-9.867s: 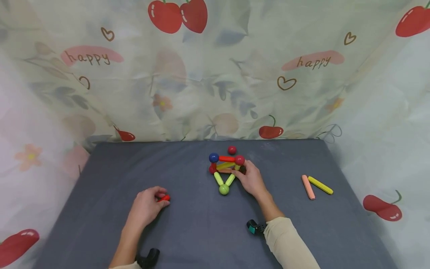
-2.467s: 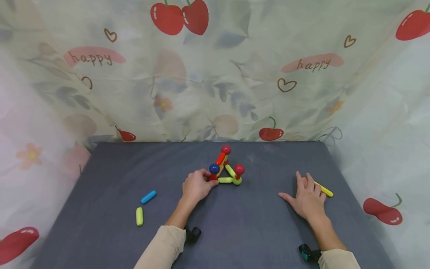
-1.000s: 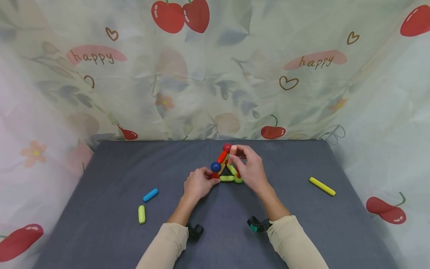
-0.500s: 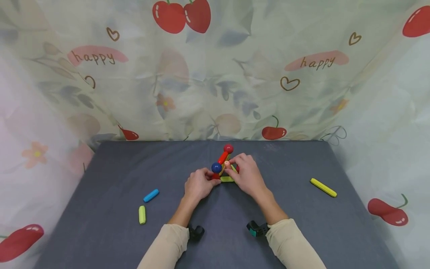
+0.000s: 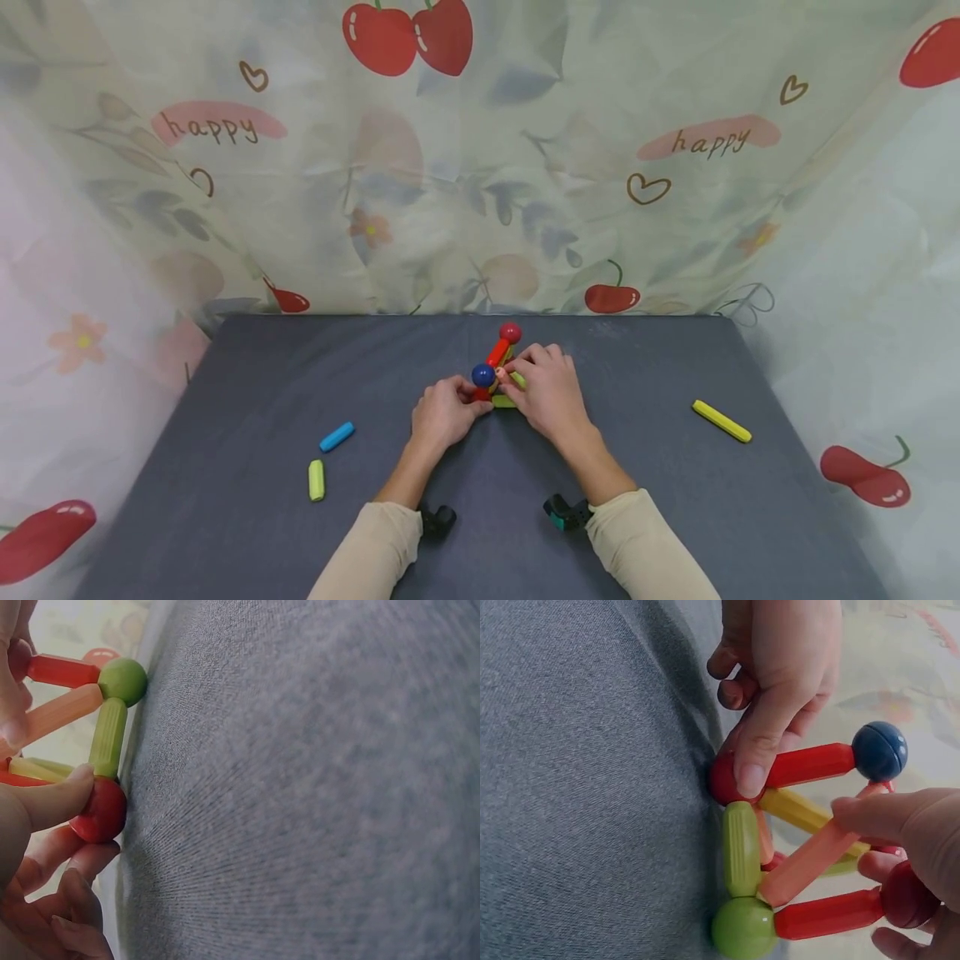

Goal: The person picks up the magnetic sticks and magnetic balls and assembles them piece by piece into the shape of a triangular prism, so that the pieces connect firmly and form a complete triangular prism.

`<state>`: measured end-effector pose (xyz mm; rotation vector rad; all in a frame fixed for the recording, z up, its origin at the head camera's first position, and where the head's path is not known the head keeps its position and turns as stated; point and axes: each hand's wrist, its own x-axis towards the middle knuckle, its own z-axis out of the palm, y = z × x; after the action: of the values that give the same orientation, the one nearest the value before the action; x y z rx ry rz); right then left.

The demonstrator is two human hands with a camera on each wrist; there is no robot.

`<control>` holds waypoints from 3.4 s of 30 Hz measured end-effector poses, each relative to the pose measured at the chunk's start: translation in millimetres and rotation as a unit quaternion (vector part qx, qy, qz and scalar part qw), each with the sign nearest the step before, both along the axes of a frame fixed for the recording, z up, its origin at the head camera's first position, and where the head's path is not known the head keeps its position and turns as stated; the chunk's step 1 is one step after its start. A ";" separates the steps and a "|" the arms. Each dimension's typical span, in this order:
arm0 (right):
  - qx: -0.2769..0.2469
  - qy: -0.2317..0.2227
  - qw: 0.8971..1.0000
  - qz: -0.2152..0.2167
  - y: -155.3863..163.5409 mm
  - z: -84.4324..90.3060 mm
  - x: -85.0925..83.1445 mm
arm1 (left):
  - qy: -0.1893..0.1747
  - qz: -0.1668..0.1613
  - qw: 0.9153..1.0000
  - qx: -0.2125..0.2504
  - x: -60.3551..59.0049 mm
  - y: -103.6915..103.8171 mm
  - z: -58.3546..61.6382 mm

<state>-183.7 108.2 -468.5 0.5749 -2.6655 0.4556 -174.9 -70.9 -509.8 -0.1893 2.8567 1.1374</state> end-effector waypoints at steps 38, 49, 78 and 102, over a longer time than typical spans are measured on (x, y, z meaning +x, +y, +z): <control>-0.289 -0.274 0.917 0.022 48.7 -72.3 -14.6 | 0.006 -0.029 1.000 -0.010 11.0 -30.3 13.8; -0.300 -0.281 0.911 0.014 52.7 -72.1 -13.9 | 0.041 -0.004 0.999 -0.035 52.6 -163.4 24.1; -0.297 -0.289 0.910 0.022 53.5 -73.7 -15.1 | 0.124 -0.024 0.987 0.096 18.2 -72.9 82.6; -0.307 -0.279 0.909 0.041 54.2 -72.4 -17.3 | 0.191 -0.160 0.968 0.041 -6.8 27.1 63.4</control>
<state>-201.0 162.4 -540.8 0.3934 -2.7542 1.6176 -181.7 -43.7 -446.5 0.5347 2.9854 1.3369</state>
